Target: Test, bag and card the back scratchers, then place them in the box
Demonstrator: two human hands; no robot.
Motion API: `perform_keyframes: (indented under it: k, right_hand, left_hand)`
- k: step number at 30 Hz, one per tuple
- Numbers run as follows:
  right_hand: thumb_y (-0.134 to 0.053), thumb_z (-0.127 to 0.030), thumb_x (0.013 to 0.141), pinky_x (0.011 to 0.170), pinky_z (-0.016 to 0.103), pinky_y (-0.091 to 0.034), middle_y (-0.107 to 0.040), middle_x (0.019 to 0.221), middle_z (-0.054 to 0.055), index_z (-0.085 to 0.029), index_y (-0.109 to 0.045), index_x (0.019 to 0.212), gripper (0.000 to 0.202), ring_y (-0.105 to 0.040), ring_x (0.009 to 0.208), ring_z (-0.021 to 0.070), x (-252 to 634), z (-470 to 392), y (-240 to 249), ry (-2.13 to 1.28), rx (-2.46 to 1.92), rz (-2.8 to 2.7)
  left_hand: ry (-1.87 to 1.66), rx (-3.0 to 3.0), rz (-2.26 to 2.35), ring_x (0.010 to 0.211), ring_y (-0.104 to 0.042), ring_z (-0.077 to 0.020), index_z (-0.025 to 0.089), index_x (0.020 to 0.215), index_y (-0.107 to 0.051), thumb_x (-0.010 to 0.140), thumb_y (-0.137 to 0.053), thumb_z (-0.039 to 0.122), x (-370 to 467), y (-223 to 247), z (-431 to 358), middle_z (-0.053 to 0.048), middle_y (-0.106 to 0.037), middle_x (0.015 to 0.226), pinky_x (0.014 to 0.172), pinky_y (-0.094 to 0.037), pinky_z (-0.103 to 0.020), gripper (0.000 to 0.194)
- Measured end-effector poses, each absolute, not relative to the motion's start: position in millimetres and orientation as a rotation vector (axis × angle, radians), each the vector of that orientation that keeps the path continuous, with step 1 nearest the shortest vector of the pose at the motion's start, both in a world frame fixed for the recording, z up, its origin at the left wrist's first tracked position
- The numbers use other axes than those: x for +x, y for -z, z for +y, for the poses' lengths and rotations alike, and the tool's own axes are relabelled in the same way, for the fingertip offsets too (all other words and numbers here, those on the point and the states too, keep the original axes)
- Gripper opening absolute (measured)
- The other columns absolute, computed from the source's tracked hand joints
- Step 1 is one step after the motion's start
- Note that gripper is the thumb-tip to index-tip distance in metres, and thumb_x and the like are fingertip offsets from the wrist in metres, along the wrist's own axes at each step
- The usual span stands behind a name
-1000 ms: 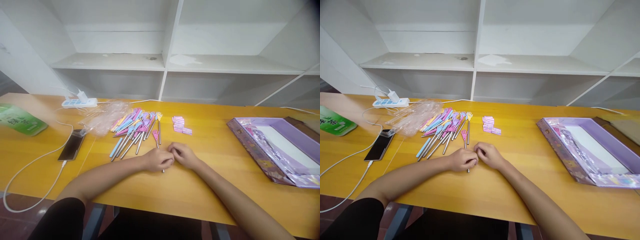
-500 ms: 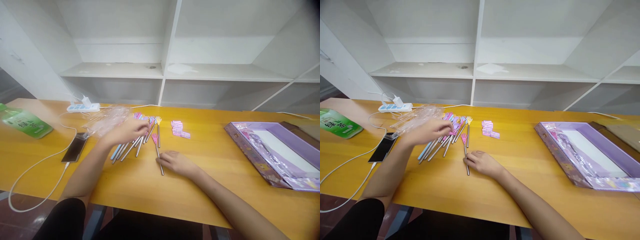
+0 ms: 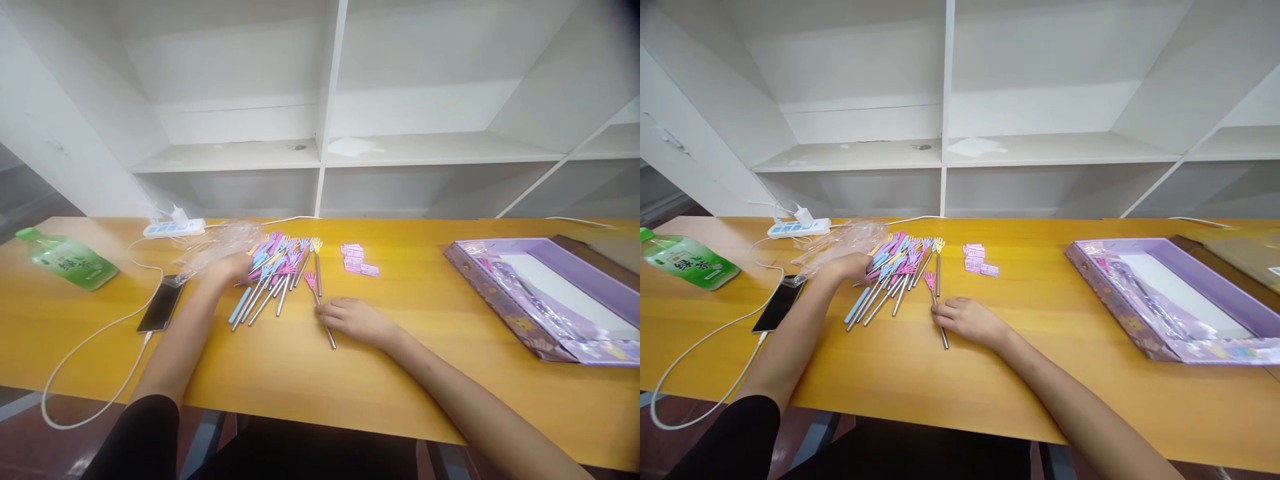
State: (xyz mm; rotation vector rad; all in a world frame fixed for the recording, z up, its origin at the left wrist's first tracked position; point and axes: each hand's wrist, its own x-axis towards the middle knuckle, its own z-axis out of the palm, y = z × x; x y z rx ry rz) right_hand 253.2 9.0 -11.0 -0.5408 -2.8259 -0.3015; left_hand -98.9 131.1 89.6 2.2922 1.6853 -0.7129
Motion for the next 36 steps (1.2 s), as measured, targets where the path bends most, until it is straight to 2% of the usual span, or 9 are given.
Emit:
perform_keyframes:
  k: [4, 10, 17, 20, 23, 26, 29, 32, 36]
  right_hand:
    - [-0.045, -0.013, 0.110, 0.077, 0.033, -0.049, -0.072, 0.121, 0.010, -0.016, -0.067, 0.114, 0.022, -0.062, 0.086, 0.0183, 251.3, 5.3, 5.5, 0.342, -0.491, -2.816]
    - [-0.043, -0.011, 0.111, 0.079, 0.032, -0.047, -0.072, 0.112, 0.009, -0.016, -0.066, 0.107, 0.024, -0.061, 0.085, 0.0170, 250.6, 6.8, 5.9, 0.343, -0.424, -2.796]
    - [-0.042, -0.011, 0.110, 0.074, 0.032, -0.043, -0.068, 0.106, 0.009, -0.016, -0.063, 0.109, 0.022, -0.059, 0.082, 0.0168, 249.4, 4.7, 8.9, 0.355, -0.428, -2.811]
    - [-0.045, -0.009, 0.109, 0.074, 0.032, -0.043, -0.067, 0.100, 0.007, -0.015, -0.063, 0.109, 0.019, -0.059, 0.079, 0.0164, 247.5, 2.6, 13.5, 0.405, -0.403, -2.764]
    - [-0.051, -0.009, 0.106, 0.072, 0.033, -0.043, -0.068, 0.098, 0.006, -0.013, -0.065, 0.117, 0.018, -0.059, 0.077, 0.0165, 246.5, -0.4, 17.3, 0.504, -0.319, -2.666]
    - [-0.054, -0.008, 0.104, 0.075, 0.033, -0.044, -0.072, 0.102, 0.007, -0.014, -0.066, 0.124, 0.024, -0.061, 0.078, 0.0169, 252.7, 0.3, 19.9, 0.544, -0.301, -2.549]
    - [-0.053, -0.010, 0.104, 0.085, 0.037, -0.047, -0.074, 0.106, 0.009, -0.020, -0.067, 0.123, 0.027, -0.067, 0.090, 0.0199, 273.4, 10.5, 23.9, 0.504, -0.455, -2.433]
    - [-0.049, -0.017, 0.105, 0.089, 0.040, -0.048, -0.075, 0.106, 0.011, -0.023, -0.068, 0.118, 0.024, -0.068, 0.097, 0.0235, 306.6, 27.1, 28.6, 0.415, -0.738, -2.272]
    - [-0.038, -0.028, 0.110, 0.080, 0.036, -0.050, -0.074, 0.101, 0.013, -0.022, -0.068, 0.112, 0.030, -0.068, 0.090, 0.0239, 345.7, 42.5, 29.1, 0.186, -1.046, -2.233]
  left_hand:
    - [0.743, 2.317, 1.723, 0.080, -0.071, -0.0261, 0.016, 0.093, -0.077, 0.070, -0.079, 0.031, -94.3, -88.0, 126.2, -0.014, -0.077, 0.095, 0.068, -0.049, -0.029, 0.027]
    - [0.709, 2.338, 1.807, 0.076, -0.070, -0.0251, 0.014, 0.090, -0.076, 0.090, -0.060, 0.029, -91.9, -96.6, 114.7, -0.018, -0.076, 0.094, 0.070, -0.049, -0.031, 0.022]
    - [0.628, 2.375, 1.930, 0.073, -0.065, -0.0244, 0.016, 0.082, -0.069, 0.084, -0.057, 0.010, -97.4, -145.1, 68.1, -0.013, -0.071, 0.085, 0.066, -0.044, -0.032, 0.013]
    - [0.436, 2.463, 1.957, 0.072, -0.061, -0.0240, 0.018, 0.089, -0.065, 0.093, -0.051, 0.016, -96.6, -172.3, 40.3, -0.010, -0.068, 0.082, 0.064, -0.041, -0.033, 0.014]
    - [0.124, 2.505, 1.725, 0.069, -0.058, -0.0205, 0.019, 0.100, -0.064, 0.102, -0.043, 0.027, -77.3, -177.5, 28.8, -0.006, -0.068, 0.083, 0.065, -0.042, -0.032, 0.022]
    - [-0.069, 2.388, 1.289, 0.071, -0.060, -0.0177, 0.020, 0.114, -0.064, 0.108, -0.034, 0.032, -38.7, -146.8, 33.1, -0.003, -0.068, 0.084, 0.070, -0.046, -0.029, 0.033]
    - [-0.272, 2.295, 1.033, 0.075, -0.062, -0.0154, 0.022, 0.120, -0.065, 0.113, -0.023, 0.039, 1.8, -91.7, 37.8, 0.000, -0.065, 0.081, 0.074, -0.048, -0.026, 0.046]
    - [-0.411, 2.313, 1.102, 0.075, -0.063, -0.0185, 0.021, 0.109, -0.064, 0.113, -0.022, 0.050, 23.4, -41.9, 38.7, -0.003, -0.066, 0.086, 0.071, -0.049, -0.031, 0.051]
    - [-0.409, 2.478, 1.194, 0.089, -0.069, -0.0232, 0.021, 0.121, -0.061, 0.114, -0.026, 0.045, 19.9, -10.4, 47.8, -0.009, -0.073, 0.104, 0.078, -0.052, -0.035, 0.043]
